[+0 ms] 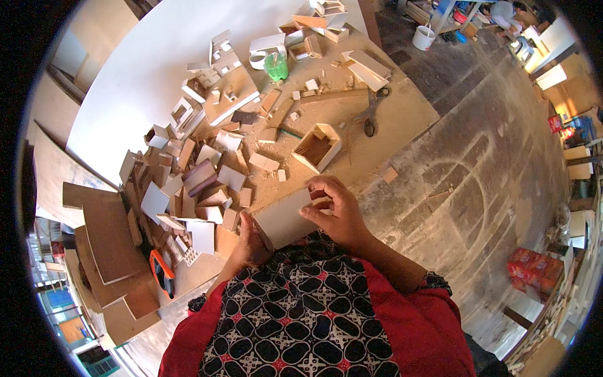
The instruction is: The person assembles a small wooden model by picking up pieces, aligning them, and joining them together.
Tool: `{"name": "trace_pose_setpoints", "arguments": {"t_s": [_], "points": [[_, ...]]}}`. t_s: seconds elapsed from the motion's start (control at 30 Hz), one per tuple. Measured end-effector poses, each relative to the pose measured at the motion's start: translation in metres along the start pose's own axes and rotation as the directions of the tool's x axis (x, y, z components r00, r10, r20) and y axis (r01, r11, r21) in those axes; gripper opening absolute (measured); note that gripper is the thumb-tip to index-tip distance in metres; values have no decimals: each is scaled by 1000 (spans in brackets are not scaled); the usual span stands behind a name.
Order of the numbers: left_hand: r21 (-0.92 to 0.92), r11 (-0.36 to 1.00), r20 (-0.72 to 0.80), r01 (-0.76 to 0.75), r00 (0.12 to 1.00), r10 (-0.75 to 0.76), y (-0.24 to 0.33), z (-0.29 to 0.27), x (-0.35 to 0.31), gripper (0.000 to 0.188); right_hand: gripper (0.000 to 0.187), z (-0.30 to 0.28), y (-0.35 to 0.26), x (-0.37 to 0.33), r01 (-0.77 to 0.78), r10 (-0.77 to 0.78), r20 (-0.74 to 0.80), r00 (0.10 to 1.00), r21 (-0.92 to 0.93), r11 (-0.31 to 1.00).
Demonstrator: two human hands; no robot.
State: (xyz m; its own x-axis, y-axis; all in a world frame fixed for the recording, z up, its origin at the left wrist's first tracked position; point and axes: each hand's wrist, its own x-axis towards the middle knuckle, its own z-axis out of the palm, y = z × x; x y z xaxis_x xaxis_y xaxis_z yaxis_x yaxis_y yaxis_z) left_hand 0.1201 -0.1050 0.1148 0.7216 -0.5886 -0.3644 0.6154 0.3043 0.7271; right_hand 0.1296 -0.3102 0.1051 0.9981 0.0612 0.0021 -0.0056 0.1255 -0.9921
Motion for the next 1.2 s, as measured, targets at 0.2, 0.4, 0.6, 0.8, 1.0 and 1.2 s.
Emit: {"name": "trace_pose_setpoints", "arguments": {"t_s": [0.2, 0.4, 0.6, 0.8, 1.0, 1.2], "points": [[324, 944, -95, -60, 991, 95, -15, -20, 29, 90, 28, -42, 3, 17, -213, 240, 177, 955, -158, 964], [-69, 983, -231, -171, 961, 151, 14, -1, 55, 89, 25, -84, 15, 42, -207, 200, 52, 978, 223, 953], [205, 923, -179, -325, 915, 362, 45, -21, 93, 81, 22, -144, 27, 70, -230, 261, -107, 959, 239, 944], [339, 878, -101, -338, 915, 391, 55, -35, 122, 80, 25, -155, 37, 74, -242, 285, -108, 952, 302, 922], [77, 958, -26, -276, 960, 279, 70, -50, 149, 79, 24, -158, 47, 68, -322, 342, -19, 939, 294, 900], [82, 981, -318, -178, 928, 195, 67, -66, 163, 48, 25, -155, 56, 62, -354, 378, -18, 926, 315, 881]]}}
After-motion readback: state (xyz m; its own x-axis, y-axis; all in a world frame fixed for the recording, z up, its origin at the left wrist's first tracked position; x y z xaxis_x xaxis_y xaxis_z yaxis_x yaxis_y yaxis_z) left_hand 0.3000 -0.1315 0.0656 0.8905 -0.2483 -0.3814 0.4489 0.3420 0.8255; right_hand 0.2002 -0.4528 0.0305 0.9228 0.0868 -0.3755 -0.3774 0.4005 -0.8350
